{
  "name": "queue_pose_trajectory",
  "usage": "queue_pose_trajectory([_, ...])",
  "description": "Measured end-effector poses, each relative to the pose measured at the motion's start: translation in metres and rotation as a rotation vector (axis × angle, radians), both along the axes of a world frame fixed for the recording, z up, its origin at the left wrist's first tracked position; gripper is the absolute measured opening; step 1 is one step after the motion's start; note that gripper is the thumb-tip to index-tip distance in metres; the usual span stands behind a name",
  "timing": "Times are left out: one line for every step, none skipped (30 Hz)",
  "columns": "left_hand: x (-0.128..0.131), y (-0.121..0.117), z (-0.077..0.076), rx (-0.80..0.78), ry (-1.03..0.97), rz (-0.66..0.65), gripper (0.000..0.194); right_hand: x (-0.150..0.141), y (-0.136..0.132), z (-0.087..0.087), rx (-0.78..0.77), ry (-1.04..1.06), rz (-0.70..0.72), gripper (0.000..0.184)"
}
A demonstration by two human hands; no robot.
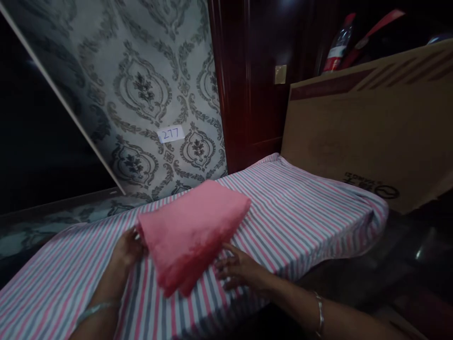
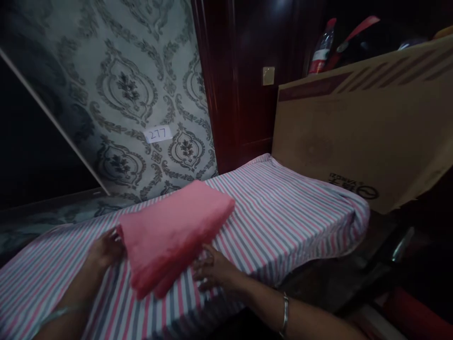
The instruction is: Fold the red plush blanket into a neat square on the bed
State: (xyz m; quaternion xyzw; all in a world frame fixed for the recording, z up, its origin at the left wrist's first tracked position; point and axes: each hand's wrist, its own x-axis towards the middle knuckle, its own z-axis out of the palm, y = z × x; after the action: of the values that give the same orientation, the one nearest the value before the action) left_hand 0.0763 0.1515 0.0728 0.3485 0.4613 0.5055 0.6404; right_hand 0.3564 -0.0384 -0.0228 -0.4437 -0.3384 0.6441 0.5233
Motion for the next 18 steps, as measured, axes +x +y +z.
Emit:
queue_pose_trajectory([-0.007, -0.007, -0.007, -0.026, 0.004, 0.010, 0.007, 0.001, 0.002, -0.002, 0.000, -0.046, -0.033, 0.051])
queue_pose_trajectory([-0.011, -0.014, -0.015, -0.055, 0.005, 0.018, 0.006, 0.008, 0.006, -0.001, 0.029, -0.101, -0.110, 0.033])
queue_pose_trajectory([-0.013, -0.022, -0.021, -0.083, 0.002, 0.018, 0.007, 0.022, 0.011, 0.002, 0.064, -0.141, -0.211, 0.024])
queue_pose_trajectory([-0.013, -0.030, -0.027, -0.107, -0.004, 0.007, 0.008, 0.039, 0.017, 0.006, 0.092, -0.161, -0.296, 0.024])
queue_pose_trajectory([-0.011, -0.039, -0.031, -0.128, -0.009, -0.017, 0.009, 0.059, 0.024, 0.011, 0.117, -0.181, -0.385, 0.028])
queue_pose_trajectory([-0.006, -0.048, -0.034, -0.142, -0.014, -0.048, 0.009, 0.078, 0.031, 0.017, 0.136, -0.202, -0.473, 0.035])
queue_pose_trajectory([0.000, -0.057, -0.036, -0.152, -0.023, -0.075, 0.010, 0.096, 0.038, 0.024, 0.144, -0.231, -0.565, 0.041])
queue_pose_trajectory([0.007, -0.066, -0.037, -0.157, -0.038, -0.094, 0.012, 0.111, 0.045, 0.029, 0.112, -0.280, -0.640, 0.045])
queue_pose_trajectory([0.016, -0.075, -0.037, -0.151, -0.057, -0.093, 0.016, 0.122, 0.052, 0.035, 0.065, -0.306, -0.649, 0.046])
queue_pose_trajectory([0.025, -0.081, -0.038, -0.136, -0.074, -0.080, 0.021, 0.129, 0.058, 0.039, 0.029, -0.319, -0.619, 0.046])
queue_pose_trajectory([0.034, -0.086, -0.038, -0.113, -0.087, -0.061, 0.027, 0.133, 0.064, 0.043, -0.016, -0.325, -0.558, 0.046])
queue_pose_trajectory([0.042, -0.089, -0.039, -0.085, -0.092, -0.043, 0.035, 0.134, 0.070, 0.046, -0.052, -0.322, -0.483, 0.045])
queue_pose_trajectory([0.048, -0.089, -0.040, -0.055, -0.086, -0.028, 0.043, 0.132, 0.076, 0.049, -0.075, -0.317, -0.419, 0.044])
queue_pose_trajectory([0.052, -0.087, -0.040, -0.021, -0.070, -0.015, 0.050, 0.129, 0.081, 0.052, -0.088, -0.314, -0.377, 0.043])
queue_pose_trajectory([0.052, -0.082, -0.040, 0.014, -0.045, -0.007, 0.056, 0.124, 0.085, 0.055, -0.086, -0.312, -0.356, 0.041])
queue_pose_trajectory([0.049, -0.077, -0.039, 0.054, -0.011, -0.002, 0.059, 0.118, 0.089, 0.059, -0.067, -0.311, -0.360, 0.039])
queue_pose_trajectory([0.042, -0.070, -0.036, 0.101, 0.036, 0.010, 0.058, 0.111, 0.091, 0.062, -0.033, -0.310, -0.378, 0.037])
queue_pose_trajectory([0.031, -0.064, -0.033, 0.147, 0.088, 0.031, 0.055, 0.104, 0.092, 0.065, -0.001, -0.307, -0.391, 0.036])
